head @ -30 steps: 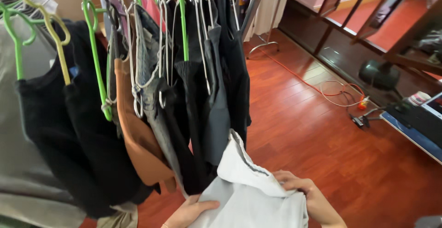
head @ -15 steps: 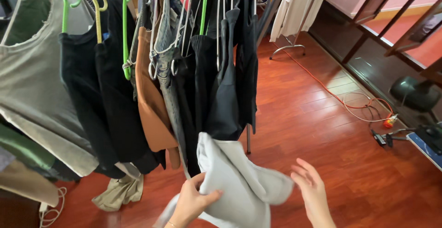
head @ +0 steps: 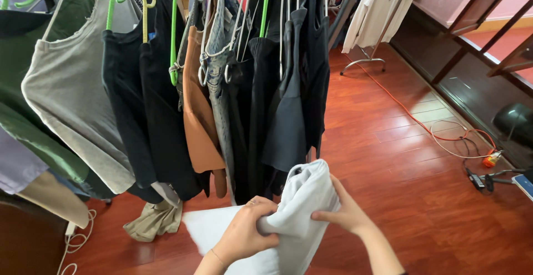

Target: The person unpacks a pair of light-colored pants from a cardboard box, removes them from a plastic bag, and hangs them on a clothing rack. They then take a beige t-shirt from the rack, lay it on a table, and iron it using a teal and white iron.

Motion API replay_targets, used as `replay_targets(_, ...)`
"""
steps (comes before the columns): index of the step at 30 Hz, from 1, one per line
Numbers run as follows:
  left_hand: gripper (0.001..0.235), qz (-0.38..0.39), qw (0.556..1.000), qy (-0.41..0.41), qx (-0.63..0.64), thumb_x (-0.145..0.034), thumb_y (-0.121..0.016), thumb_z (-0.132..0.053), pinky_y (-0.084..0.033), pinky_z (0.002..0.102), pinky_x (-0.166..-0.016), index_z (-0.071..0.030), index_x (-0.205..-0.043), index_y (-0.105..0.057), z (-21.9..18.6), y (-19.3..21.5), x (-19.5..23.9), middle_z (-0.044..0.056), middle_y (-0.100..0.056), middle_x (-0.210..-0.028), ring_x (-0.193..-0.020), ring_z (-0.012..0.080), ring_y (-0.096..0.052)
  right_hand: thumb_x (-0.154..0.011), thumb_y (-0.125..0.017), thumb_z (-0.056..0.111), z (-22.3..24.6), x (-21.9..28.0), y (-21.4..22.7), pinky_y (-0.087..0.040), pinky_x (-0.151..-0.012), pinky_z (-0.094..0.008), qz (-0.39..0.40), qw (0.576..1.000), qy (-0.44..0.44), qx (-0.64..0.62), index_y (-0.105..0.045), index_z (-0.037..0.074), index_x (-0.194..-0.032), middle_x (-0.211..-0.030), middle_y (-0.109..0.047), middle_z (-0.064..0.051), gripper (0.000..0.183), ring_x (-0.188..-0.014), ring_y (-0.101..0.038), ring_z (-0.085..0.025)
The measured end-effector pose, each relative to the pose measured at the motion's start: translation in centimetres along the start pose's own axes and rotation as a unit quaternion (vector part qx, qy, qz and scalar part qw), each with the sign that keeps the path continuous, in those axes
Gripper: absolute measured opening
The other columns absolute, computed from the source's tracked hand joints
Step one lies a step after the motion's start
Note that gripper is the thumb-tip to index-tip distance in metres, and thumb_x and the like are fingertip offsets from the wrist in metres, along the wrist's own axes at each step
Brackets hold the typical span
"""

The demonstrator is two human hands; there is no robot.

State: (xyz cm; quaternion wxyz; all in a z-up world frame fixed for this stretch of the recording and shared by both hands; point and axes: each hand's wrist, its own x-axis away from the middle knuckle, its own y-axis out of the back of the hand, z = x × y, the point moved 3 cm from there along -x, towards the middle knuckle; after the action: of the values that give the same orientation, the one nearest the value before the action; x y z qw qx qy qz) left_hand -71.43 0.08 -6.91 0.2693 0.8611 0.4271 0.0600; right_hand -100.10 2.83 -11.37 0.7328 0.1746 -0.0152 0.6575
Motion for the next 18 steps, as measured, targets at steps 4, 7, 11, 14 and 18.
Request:
replay_targets(4,0.046,-0.012,0.999,0.034,-0.020,-0.061,-0.073,-0.015,-0.053,0.032,-0.095,-0.017,-0.107,-0.076,2.0,-0.9,-0.6,-0.002,-0.082,-0.113,-0.108,0.0204,-0.070,-0.055,-0.104,0.014,0.9,-0.6,1.6,-0.060,-0.098,-0.035,-0.033,0.998,-0.037,0.048,-0.075,0.020,-0.136,-0.124,-0.083,0.000,0.086,-0.118,-0.072,-0.016)
replay_targets(7,0.043,-0.030,0.992,0.126,0.007,-0.067,-0.080,-0.017,-0.049,0.027,-0.090,-0.022,-0.109,-0.076,1.6,-0.3,-1.1,-0.008,-0.080,-0.106,-0.098,0.0151,-0.064,-0.060,-0.098,0.005,0.2,-0.4,1.9,-0.053,-0.083,-0.032,-0.107,0.990,0.065,0.064,-0.073,0.015,-0.104,-0.103,-0.079,0.001,0.052,-0.097,-0.068,-0.015)
replay_targets(11,0.057,-0.029,0.970,0.137,0.197,-0.075,-0.097,-0.012,-0.062,0.021,-0.090,-0.023,-0.118,-0.060,3.8,-1.4,-1.8,-0.008,-0.065,-0.139,-0.120,0.0074,-0.058,-0.064,-0.059,-0.014,2.7,1.8,1.0,-0.046,-0.073,-0.030,-0.229,0.882,0.369,0.181,-0.064,0.009,-0.078,-0.084,-0.066,-0.002,0.027,-0.080,-0.062,-0.022)
replay_targets(14,0.089,0.010,0.876,0.288,0.387,-0.076,-0.089,-0.016,-0.058,0.034,-0.100,-0.023,-0.147,-0.036,7.2,-2.6,-2.0,0.014,-0.064,-0.143,-0.120,0.0190,-0.064,-0.064,-0.055,-0.012,2.2,2.8,0.4,-0.035,-0.061,-0.027,-0.319,0.855,0.364,0.184,-0.064,0.014,-0.075,-0.082,-0.055,0.005,0.030,-0.072,-0.053,-0.013)
replay_targets(18,0.095,0.044,0.782,0.414,0.464,-0.085,-0.041,-0.075,-0.054,0.048,-0.113,-0.019,-0.161,-0.027,0.3,-0.9,-2.8,0.031,-0.066,-0.153,-0.139,0.0393,-0.069,-0.073,-0.068,-0.008,1.8,3.9,-0.1,-0.039,-0.061,-0.029,-0.356,0.837,0.379,0.167,-0.070,0.015,-0.083,-0.080,-0.055,0.003,0.025,-0.072,-0.055,-0.015)
